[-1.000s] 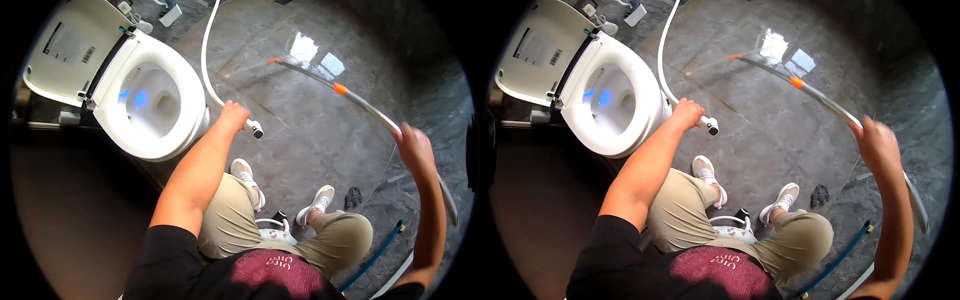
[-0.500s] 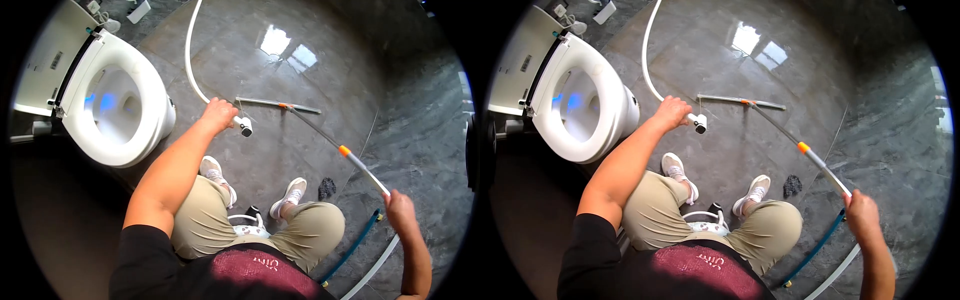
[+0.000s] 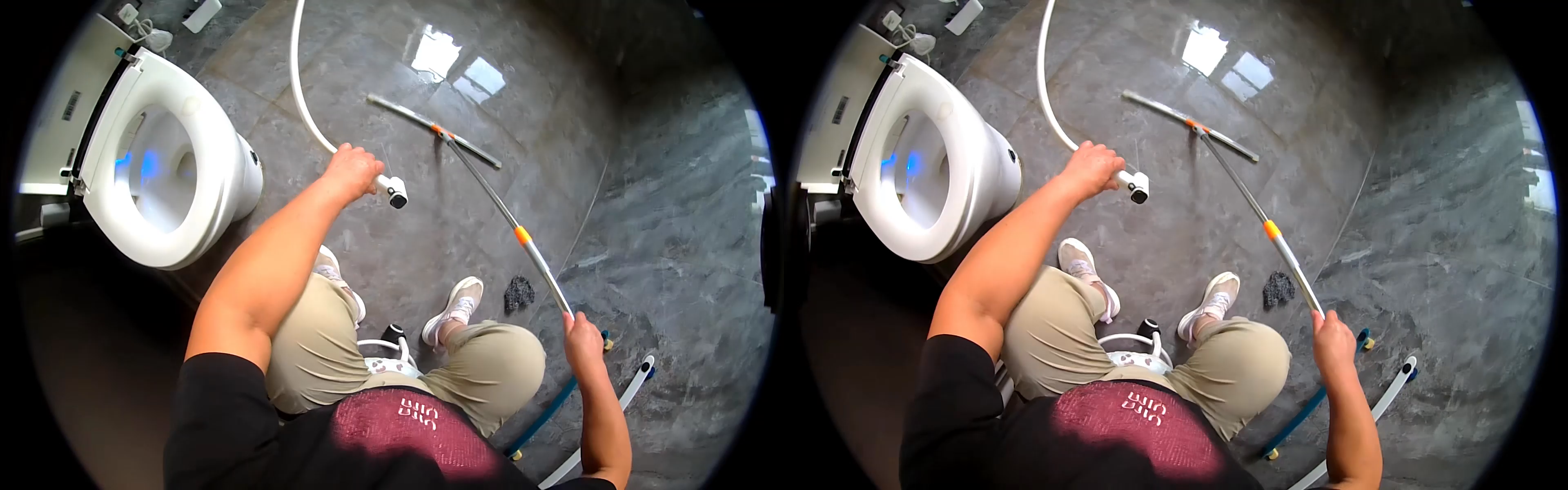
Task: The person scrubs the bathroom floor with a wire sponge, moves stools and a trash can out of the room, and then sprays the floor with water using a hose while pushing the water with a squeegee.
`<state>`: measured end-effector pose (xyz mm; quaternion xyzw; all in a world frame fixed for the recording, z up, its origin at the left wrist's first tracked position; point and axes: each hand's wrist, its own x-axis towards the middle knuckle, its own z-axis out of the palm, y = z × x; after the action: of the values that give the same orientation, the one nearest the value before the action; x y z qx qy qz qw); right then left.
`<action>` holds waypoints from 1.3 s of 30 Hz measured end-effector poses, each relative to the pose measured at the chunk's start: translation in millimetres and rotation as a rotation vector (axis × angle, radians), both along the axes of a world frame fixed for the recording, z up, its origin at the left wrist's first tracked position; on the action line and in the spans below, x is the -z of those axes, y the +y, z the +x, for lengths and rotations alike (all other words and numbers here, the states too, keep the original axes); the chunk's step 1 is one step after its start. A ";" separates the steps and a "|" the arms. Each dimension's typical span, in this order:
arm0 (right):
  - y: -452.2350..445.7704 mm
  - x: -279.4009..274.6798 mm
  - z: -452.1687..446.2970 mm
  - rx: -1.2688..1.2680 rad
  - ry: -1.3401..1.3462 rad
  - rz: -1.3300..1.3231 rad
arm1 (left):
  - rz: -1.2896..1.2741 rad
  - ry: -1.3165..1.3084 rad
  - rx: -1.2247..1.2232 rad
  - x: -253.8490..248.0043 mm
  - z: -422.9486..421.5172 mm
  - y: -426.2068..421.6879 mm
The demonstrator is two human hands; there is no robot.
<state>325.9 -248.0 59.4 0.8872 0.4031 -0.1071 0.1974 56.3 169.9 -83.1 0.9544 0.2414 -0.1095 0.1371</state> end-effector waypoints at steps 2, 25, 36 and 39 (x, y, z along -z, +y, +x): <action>4.4 13.9 20.4 -0.001 -0.060 -0.060 | 0.016 0.023 0.013 -3.3 6.8 -9.6; 238.5 62.1 97.9 0.145 0.405 0.386 | 0.302 -0.348 -0.148 -16.0 -11.0 -66.0; 31.1 -74.0 -18.7 0.266 0.627 0.238 | 0.367 0.057 -0.157 -76.8 -51.7 -145.5; -15.3 -82.8 -23.3 0.309 0.682 0.254 | 0.412 0.219 -0.162 -86.1 -69.6 -150.0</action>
<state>302.7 -263.3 142.2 0.8682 0.3175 -0.3734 -0.0779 -13.3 19.9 3.0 0.9222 0.3479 -0.1491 -0.0792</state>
